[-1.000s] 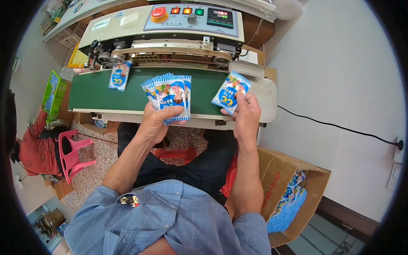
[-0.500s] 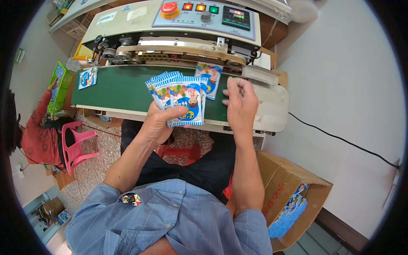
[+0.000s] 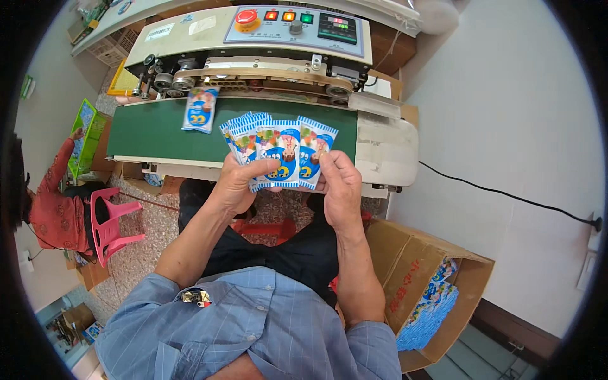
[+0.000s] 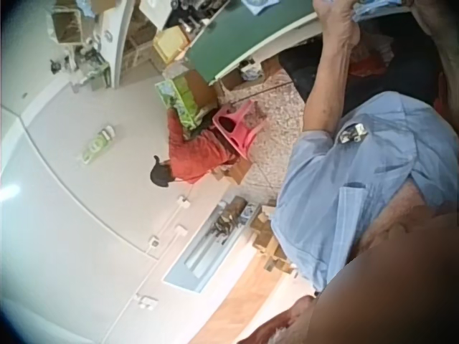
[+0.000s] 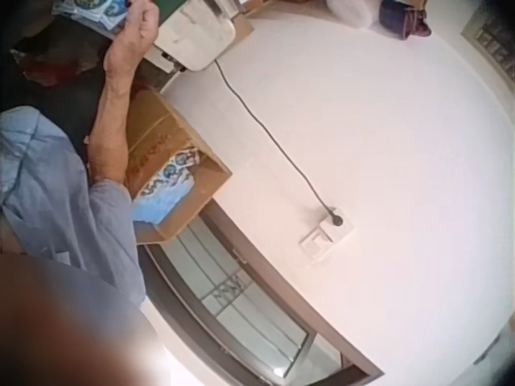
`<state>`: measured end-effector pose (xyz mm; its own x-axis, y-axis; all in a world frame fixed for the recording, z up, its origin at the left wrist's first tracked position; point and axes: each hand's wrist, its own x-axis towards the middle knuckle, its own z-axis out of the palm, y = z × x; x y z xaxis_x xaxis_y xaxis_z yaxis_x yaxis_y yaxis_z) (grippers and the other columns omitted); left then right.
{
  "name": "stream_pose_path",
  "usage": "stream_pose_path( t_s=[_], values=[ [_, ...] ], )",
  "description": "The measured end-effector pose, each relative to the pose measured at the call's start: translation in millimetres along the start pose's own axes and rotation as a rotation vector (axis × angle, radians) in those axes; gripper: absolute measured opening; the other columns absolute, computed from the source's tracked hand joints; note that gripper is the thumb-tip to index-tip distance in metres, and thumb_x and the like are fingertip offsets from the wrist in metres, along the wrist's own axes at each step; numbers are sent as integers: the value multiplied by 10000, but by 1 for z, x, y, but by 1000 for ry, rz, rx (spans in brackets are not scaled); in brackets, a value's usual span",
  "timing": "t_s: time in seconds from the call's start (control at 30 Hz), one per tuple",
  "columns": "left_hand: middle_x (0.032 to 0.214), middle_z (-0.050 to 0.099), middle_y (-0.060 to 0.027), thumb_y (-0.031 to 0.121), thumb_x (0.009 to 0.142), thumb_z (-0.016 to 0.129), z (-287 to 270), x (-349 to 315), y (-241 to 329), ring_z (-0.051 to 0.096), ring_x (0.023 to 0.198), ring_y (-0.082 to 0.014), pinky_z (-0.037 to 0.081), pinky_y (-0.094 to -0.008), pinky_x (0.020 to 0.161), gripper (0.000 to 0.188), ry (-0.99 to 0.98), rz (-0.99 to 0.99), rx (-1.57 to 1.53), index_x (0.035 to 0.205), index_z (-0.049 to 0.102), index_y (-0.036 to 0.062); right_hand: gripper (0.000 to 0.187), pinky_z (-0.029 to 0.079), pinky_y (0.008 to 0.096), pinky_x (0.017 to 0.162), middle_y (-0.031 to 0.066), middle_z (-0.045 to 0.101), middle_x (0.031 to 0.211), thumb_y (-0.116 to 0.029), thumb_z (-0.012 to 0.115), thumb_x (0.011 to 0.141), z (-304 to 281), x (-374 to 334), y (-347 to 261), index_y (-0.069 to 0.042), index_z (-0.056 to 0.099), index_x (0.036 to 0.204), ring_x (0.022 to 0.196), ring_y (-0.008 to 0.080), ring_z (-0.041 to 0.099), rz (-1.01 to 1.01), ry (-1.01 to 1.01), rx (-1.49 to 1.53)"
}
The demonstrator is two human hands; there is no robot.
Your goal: Placing small plastic packets onto a conveyor belt of a heat-sealing machine to seal them.
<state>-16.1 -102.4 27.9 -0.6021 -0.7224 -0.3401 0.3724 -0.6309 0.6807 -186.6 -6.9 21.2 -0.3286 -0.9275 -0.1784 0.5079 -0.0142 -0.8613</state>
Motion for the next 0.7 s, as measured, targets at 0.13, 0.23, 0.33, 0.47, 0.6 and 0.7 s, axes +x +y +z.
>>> stream_pose_path(
  t_s=[0.13,0.23,0.33,0.47,0.6,0.7],
  values=[
    [1086,703,-113,27,800,774,2,3,0,719,895,-203,629,-340,652,445,-4,-36,33,1204,586,17,242,604,289,636,87,703,951,-212,555,1023,11,5,-8,4,607,1118,774,142,704,72,59,19],
    [1087,704,-113,33,798,778,0,9,-5,720,895,-202,630,-336,645,454,-18,0,14,1209,587,19,231,588,275,610,87,701,971,-161,609,988,2,8,-3,12,614,1141,749,135,691,59,106,-96],
    [1085,704,-116,33,796,779,-1,9,4,722,894,-207,632,-335,633,457,3,-39,22,1210,588,17,216,608,268,587,86,702,991,-111,627,956,-22,19,-18,22,633,1126,780,132,696,-20,336,-216],
    [1086,704,-119,29,797,774,-7,12,7,723,897,-216,638,-342,631,458,-5,-23,7,1214,587,13,247,609,248,599,84,703,999,-136,644,950,-44,40,-41,28,636,1135,795,131,699,40,397,-365],
    [1112,697,-128,23,800,767,-5,14,12,722,914,-224,641,-358,628,493,-28,-48,-5,1248,563,9,265,607,243,609,91,704,999,-155,653,948,-47,66,-42,34,640,1133,812,130,699,103,303,-387],
    [1132,689,-143,81,821,763,-5,13,11,723,924,-237,640,-348,619,529,-48,-49,-40,1289,531,-2,300,605,247,616,87,704,1015,-158,673,936,-38,84,-35,39,637,1159,846,131,698,148,243,-420]
  ],
)
